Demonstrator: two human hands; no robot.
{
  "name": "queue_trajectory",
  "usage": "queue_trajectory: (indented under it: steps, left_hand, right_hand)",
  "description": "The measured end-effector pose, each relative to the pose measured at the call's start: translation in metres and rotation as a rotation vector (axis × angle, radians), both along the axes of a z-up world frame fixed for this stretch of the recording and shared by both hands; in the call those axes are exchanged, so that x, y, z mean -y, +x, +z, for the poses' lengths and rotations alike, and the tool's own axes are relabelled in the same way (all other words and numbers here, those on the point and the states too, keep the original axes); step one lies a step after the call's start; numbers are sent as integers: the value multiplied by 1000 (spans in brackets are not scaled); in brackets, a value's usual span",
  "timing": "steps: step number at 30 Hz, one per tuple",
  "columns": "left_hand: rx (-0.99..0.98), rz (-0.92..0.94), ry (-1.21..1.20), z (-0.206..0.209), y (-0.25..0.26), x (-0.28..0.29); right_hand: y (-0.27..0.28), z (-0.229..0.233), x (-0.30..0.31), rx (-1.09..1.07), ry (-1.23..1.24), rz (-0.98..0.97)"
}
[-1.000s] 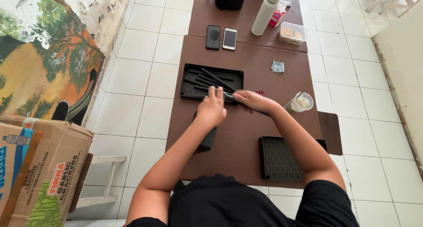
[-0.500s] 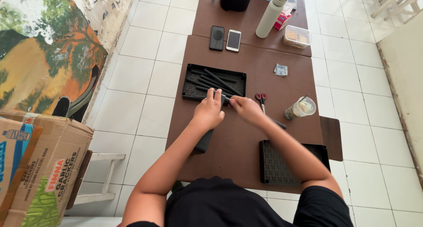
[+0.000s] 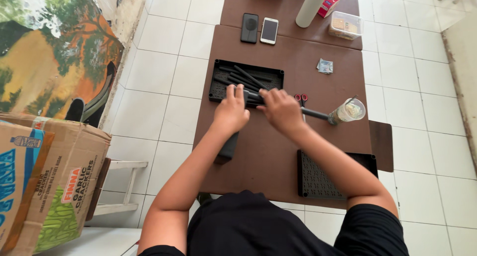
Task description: The person disassembles a plastic shelf unit by detaching the tiers and support poles by hand, stacking the plastic trays, and placing the detached poles inside a tray.
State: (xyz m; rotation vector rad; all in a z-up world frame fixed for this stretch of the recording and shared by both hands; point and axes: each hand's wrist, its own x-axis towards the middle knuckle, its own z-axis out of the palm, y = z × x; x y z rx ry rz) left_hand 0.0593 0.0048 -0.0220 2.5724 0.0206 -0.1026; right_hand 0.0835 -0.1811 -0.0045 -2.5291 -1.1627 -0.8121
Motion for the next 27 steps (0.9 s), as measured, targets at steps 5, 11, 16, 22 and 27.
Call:
queue_trajectory:
  steps: [5,11,16,22,27]
  left_hand:
    - [64,-21,-4,-2,-1,1]
    - [10,-62,-32,-3,-6,-15]
    - [75,96,-80,-1,-9,-58]
    - [38,223,-148,9,-23,-81]
    - [143,340,-249,-17,-56,-135]
  right_hand:
    - [14,-37,-3,-23,-10,-52]
    - [63,-39,21,-1202,50,-89]
    - [61,-81,51,-1784,-160,-188]
    - [97,-121,71,-1359,-151,-255]
    - [131,-183,14,-925,-472,-314]
